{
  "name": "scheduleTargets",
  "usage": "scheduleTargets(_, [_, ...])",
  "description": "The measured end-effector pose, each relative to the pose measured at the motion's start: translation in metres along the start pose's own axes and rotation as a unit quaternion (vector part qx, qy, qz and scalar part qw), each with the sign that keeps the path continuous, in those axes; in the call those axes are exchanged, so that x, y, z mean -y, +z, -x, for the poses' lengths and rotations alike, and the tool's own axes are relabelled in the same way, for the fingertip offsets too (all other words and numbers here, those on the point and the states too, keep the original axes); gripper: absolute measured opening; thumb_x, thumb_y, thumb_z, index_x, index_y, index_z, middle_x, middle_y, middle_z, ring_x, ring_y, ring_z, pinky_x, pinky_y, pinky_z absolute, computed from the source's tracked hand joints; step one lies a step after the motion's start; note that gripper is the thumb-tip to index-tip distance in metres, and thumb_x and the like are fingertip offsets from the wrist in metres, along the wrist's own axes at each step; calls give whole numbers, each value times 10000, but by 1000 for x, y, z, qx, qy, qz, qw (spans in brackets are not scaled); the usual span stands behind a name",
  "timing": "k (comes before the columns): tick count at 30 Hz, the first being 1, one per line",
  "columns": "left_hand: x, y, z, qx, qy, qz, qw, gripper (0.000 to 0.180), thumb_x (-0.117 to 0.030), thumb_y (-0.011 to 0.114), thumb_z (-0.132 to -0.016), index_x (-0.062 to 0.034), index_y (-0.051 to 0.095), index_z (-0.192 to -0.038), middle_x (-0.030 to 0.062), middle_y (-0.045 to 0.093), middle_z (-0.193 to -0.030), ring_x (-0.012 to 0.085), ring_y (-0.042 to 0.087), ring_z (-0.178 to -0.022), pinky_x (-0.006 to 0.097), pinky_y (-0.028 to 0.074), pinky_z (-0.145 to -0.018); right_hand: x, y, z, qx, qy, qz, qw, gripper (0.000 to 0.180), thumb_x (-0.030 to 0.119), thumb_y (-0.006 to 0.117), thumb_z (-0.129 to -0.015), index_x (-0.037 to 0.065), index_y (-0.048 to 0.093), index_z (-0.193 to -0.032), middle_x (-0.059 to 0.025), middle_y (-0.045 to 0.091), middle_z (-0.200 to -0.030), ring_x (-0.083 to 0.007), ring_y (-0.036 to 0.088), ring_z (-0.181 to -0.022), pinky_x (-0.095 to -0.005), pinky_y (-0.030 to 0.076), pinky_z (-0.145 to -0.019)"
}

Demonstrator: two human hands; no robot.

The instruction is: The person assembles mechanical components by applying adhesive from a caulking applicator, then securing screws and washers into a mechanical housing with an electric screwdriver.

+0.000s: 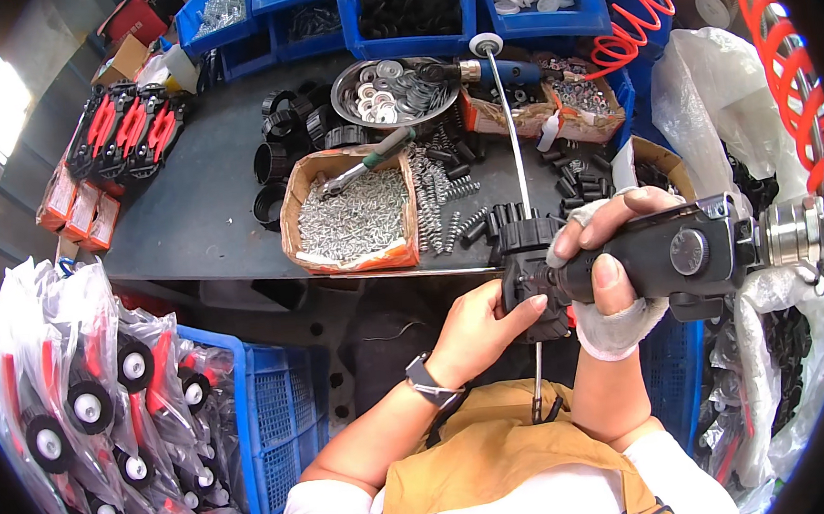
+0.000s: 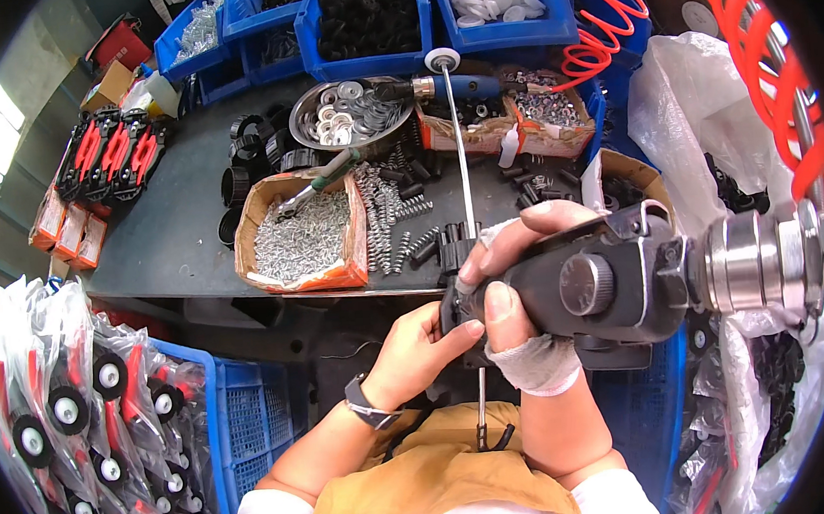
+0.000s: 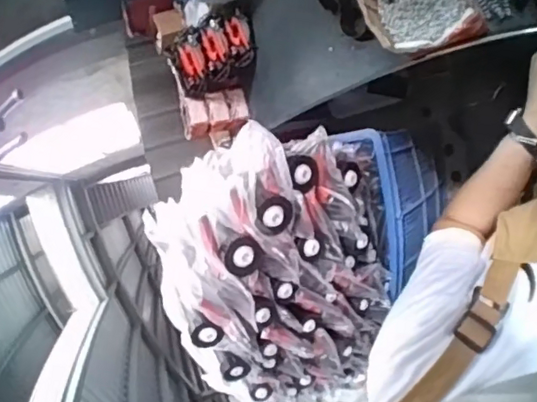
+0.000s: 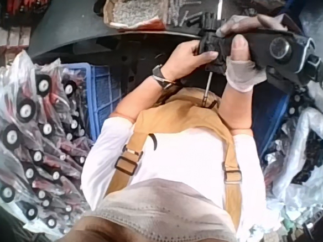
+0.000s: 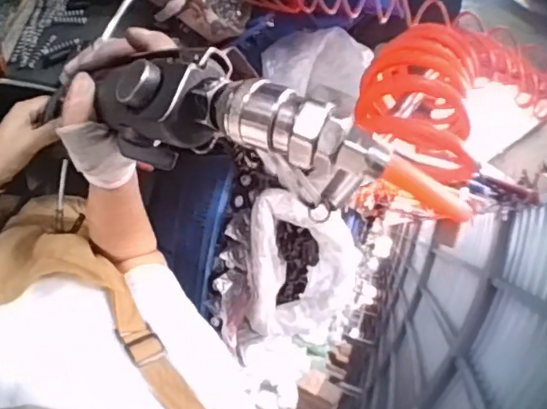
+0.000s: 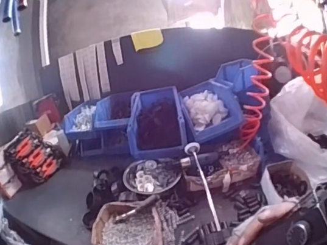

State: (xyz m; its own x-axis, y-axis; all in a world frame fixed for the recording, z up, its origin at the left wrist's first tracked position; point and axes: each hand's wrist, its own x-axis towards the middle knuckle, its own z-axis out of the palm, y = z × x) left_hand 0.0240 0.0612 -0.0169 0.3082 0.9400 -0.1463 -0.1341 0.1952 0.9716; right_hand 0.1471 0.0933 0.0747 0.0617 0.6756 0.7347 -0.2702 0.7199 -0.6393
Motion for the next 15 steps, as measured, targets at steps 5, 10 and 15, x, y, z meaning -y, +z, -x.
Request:
scheduleTargets(5, [-3,3,0,-7,3,-30,1000,300,-253,689,-913,0,628,-1062,-31,626,-915,9,510,-792,199,452,-675,0,0,2,-17,29,26,999,622,235,708,-792,8,424,-1297,-134,575,-949,-220,598,-754,-323,536,-625])
scheduleTargets(10, [21,-12,15,-106,-24,380,919,199,-238,533,-998,-52,566,-1062,18,561,-864,145,571,-740,258,464,-651,29,-16,-6,-15,-63,-27,998,702,196,707,-784,21,373,-1376,-153,542,-1165,-257,568,-954,-317,553,-705])
scheduleTargets(15, [5,-3,44,-79,25,436,896,197,-100,469,-1006,-10,513,-1175,125,651,-1020,224,672,-893,314,566,-761,60,-13,7,22,-71,-83,994,700,202,734,-762,42,391,-1351,-126,508,-1119,-257,518,-896,-302,488,-713])
